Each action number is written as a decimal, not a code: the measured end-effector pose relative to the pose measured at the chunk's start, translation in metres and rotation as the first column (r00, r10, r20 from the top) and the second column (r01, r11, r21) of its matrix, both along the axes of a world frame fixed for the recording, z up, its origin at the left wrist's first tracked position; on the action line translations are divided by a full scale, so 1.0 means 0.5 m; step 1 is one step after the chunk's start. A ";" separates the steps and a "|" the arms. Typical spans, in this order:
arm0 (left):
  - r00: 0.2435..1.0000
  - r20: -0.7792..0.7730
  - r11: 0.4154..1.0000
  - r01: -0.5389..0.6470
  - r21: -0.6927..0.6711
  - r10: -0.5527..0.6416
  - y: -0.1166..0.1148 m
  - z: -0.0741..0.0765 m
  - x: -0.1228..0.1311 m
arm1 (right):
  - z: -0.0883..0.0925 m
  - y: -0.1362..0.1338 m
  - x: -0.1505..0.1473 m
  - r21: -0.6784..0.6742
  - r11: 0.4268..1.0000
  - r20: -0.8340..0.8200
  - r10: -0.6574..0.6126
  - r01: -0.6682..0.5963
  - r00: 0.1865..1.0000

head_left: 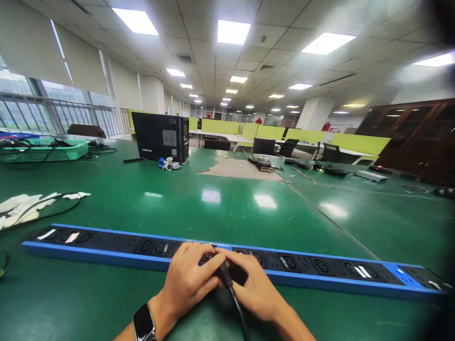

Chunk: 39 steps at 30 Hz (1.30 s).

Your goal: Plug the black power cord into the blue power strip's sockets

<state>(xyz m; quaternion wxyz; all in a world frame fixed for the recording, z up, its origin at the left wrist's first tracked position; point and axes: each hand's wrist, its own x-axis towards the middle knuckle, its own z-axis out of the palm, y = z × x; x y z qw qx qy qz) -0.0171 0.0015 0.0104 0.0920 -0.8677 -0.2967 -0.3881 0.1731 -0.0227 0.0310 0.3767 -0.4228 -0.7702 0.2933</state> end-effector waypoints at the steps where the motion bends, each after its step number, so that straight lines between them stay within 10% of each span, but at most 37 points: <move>1: 0.999 0.032 1.000 -0.024 -0.009 0.024 0.000 -0.001 -0.002 | -0.003 0.005 0.014 0.033 0.999 -0.010 -0.029 0.030 1.000; 8: 0.931 0.283 0.953 -0.156 -0.260 0.229 0.011 -0.023 0.011 | -0.049 0.055 0.081 0.155 0.691 -0.106 -0.699 0.706 0.707; 22: 0.999 0.019 0.968 -0.037 -0.248 0.043 0.015 -0.016 0.061 | -0.051 0.051 0.067 0.188 0.680 0.171 -0.733 0.709 0.658; 26: 0.999 0.038 0.880 0.009 -0.474 0.010 0.029 0.025 0.053 | -0.048 0.050 0.062 0.212 0.675 0.200 -0.737 0.706 0.645; 31: 0.954 -0.256 0.703 -0.291 -0.649 0.158 0.060 0.101 0.131 | -0.044 0.047 0.063 0.223 0.672 0.209 -0.741 0.706 0.639; 39: 0.888 -0.437 0.656 -0.418 -0.629 0.147 0.086 0.084 0.186 | -0.042 0.048 0.065 0.162 0.641 0.185 -0.767 0.751 0.614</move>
